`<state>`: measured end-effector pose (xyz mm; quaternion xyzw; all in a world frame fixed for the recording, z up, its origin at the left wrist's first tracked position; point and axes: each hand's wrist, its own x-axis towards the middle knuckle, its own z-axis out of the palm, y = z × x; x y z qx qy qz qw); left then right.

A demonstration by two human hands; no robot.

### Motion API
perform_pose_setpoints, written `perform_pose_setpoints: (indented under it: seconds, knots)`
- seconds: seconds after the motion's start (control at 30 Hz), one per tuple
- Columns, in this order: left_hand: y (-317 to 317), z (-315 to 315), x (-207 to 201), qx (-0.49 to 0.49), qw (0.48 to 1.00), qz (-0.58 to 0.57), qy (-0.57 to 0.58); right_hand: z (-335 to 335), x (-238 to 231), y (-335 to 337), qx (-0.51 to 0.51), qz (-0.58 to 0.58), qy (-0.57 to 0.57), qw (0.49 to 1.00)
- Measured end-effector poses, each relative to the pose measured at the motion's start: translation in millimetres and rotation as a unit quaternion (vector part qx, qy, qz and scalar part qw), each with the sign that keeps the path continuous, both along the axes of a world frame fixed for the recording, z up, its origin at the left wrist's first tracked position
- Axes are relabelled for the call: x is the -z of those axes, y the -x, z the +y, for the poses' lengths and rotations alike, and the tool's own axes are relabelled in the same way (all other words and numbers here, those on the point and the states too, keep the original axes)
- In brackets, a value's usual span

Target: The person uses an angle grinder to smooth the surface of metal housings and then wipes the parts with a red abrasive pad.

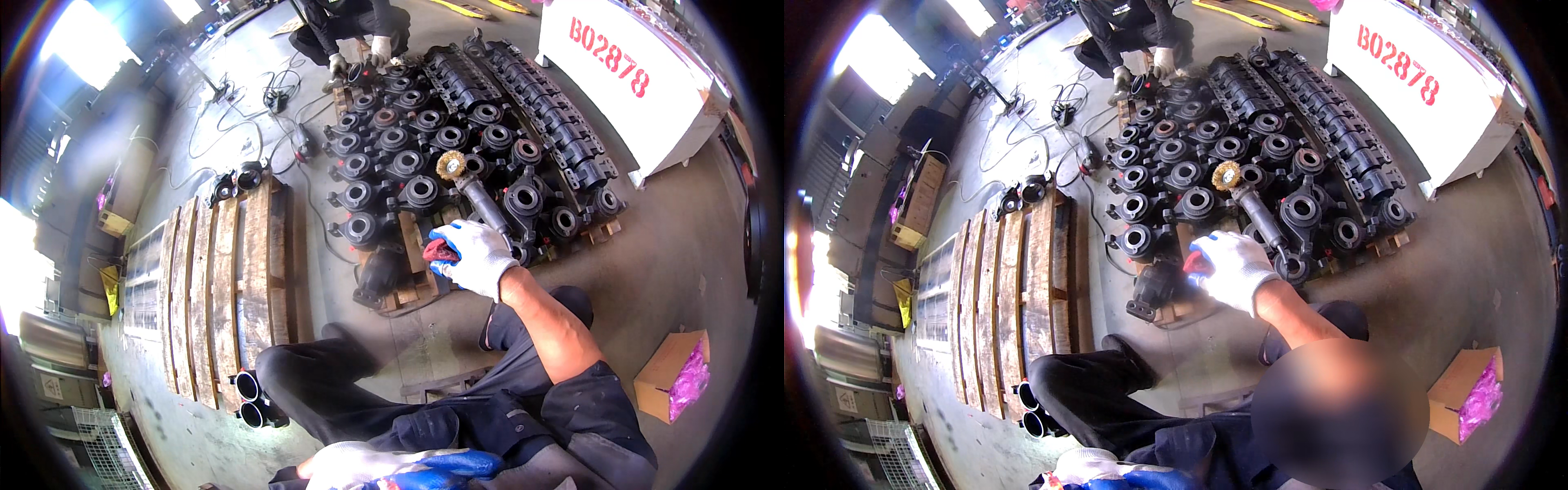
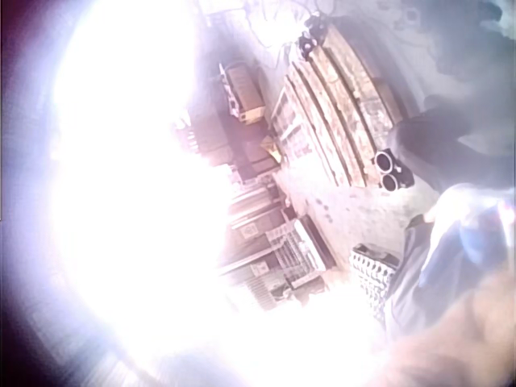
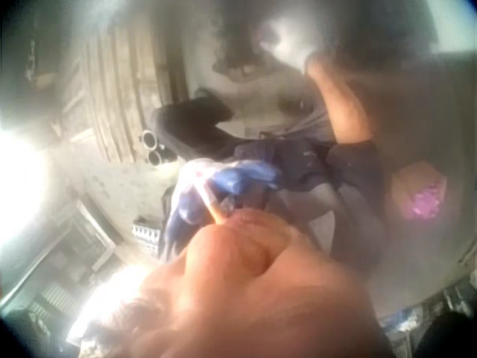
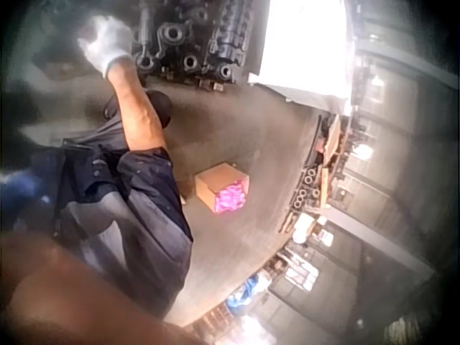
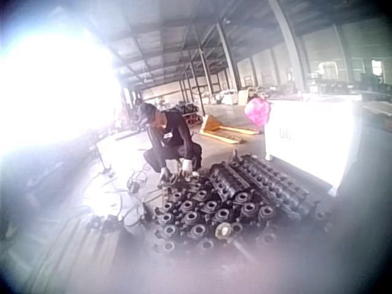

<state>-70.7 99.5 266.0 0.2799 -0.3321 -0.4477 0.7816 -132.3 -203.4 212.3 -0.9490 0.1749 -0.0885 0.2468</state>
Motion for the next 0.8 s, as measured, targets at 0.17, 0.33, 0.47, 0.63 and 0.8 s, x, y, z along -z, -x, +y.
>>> perform_pose_setpoints:
  seconds: [0.17, 0.33, 0.47, 0.63, 0.8]
  knots:
    - [-2.3, -0.6, 0.7, -0.007, 1.000, 0.010, 0.003, 0.8, 1.9, -1.0, 0.006, 0.001, 0.011, 1.000]
    - [-5.1, -0.8, 1.8, -0.017, 0.999, 0.025, 0.010, -1.5, 8.1, 1.2, 0.008, -0.017, 0.022, 1.000]
    - [-9.5, -0.9, -1.1, -0.038, 0.998, 0.040, 0.007, -0.2, 8.0, 1.0, 0.011, -0.033, 0.015, 0.999]
    - [-20.6, -2.8, -0.6, -0.098, 0.990, 0.100, -0.003, -1.3, 11.1, 3.9, 0.007, -0.050, 0.017, 0.999]
    - [-59.1, 1.7, 9.3, -0.297, 0.912, 0.281, -0.026, -4.0, 7.6, 6.4, 0.008, -0.055, 0.003, 0.998]
